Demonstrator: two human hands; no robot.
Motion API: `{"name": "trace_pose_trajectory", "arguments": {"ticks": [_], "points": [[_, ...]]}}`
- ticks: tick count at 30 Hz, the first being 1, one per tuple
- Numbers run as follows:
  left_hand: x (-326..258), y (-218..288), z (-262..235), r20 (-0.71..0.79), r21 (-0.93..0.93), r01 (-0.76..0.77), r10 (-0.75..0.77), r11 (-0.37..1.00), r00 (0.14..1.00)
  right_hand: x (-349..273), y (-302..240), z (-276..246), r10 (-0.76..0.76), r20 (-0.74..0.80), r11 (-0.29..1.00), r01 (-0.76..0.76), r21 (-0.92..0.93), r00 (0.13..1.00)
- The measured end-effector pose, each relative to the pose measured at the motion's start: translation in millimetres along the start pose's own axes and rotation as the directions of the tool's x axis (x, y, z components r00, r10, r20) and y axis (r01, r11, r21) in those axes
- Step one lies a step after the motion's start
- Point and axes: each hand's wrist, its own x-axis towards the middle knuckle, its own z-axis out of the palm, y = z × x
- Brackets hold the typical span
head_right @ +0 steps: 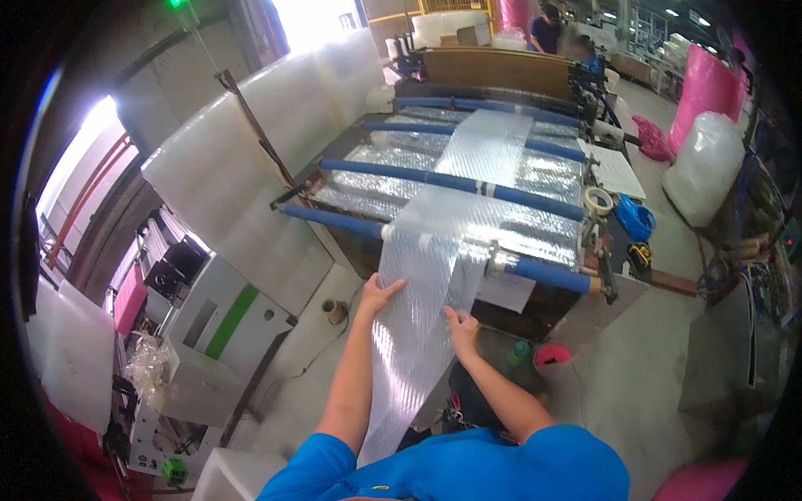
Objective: The person pulls a sheet of bubble wrap from a machine and guides it onto a cardboard tube. They roll the bubble wrap around the tube by hand, then use scissors to cut the sheet and secure the roll with tape.
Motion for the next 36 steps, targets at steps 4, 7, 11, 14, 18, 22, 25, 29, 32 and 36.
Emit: {"name": "trace_pose_trajectory", "arguments": {"ticks": [4,7,11,14,18,22,25,29,32,36], "points": [[-50,-46,-13,0.177,-0.068,0.226,-0.211,0.972,0.961,-40,-1,-10,0.067,0.123,0.985,-0.046,-0.164,0.99],[-77,-42,-29,0.144,-0.117,0.23,-0.213,0.966,0.966,-63,-3,-15,0.122,0.246,0.983,-0.083,-0.163,0.961],[-93,-7,-68,-0.063,-0.103,-0.068,0.061,0.992,0.996,-92,-43,-14,0.217,0.385,0.943,-0.294,0.155,0.897],[-92,6,-91,-0.029,-0.138,-0.033,0.029,0.99,0.999,-106,-96,-18,0.146,0.424,0.932,-0.268,0.243,0.894],[-90,3,-89,0.024,-0.151,0.005,-0.002,0.989,1.0,-108,-90,-17,0.14,0.401,0.943,-0.245,0.226,0.906],[-78,-40,-56,0.122,-0.159,0.122,-0.103,0.98,0.987,-89,-18,-13,0.117,0.31,0.961,-0.186,0.204,0.943],[-63,-73,-34,0.137,-0.149,0.142,-0.122,0.979,0.983,-61,21,-16,0.062,0.292,0.995,-0.081,0.052,0.954],[-59,-88,-18,0.04,-0.221,0.042,-0.034,0.974,0.999,-52,36,-20,0.091,0.272,0.977,-0.033,-0.209,0.958],[-58,-88,-15,0.031,-0.225,0.043,-0.037,0.973,0.999,-50,47,-20,0.063,0.285,0.989,-0.02,-0.15,0.956],[-62,-77,-20,0.046,-0.097,0.038,-0.033,0.995,0.998,-50,60,-18,0.113,0.273,0.991,-0.087,-0.106,0.955]]}}
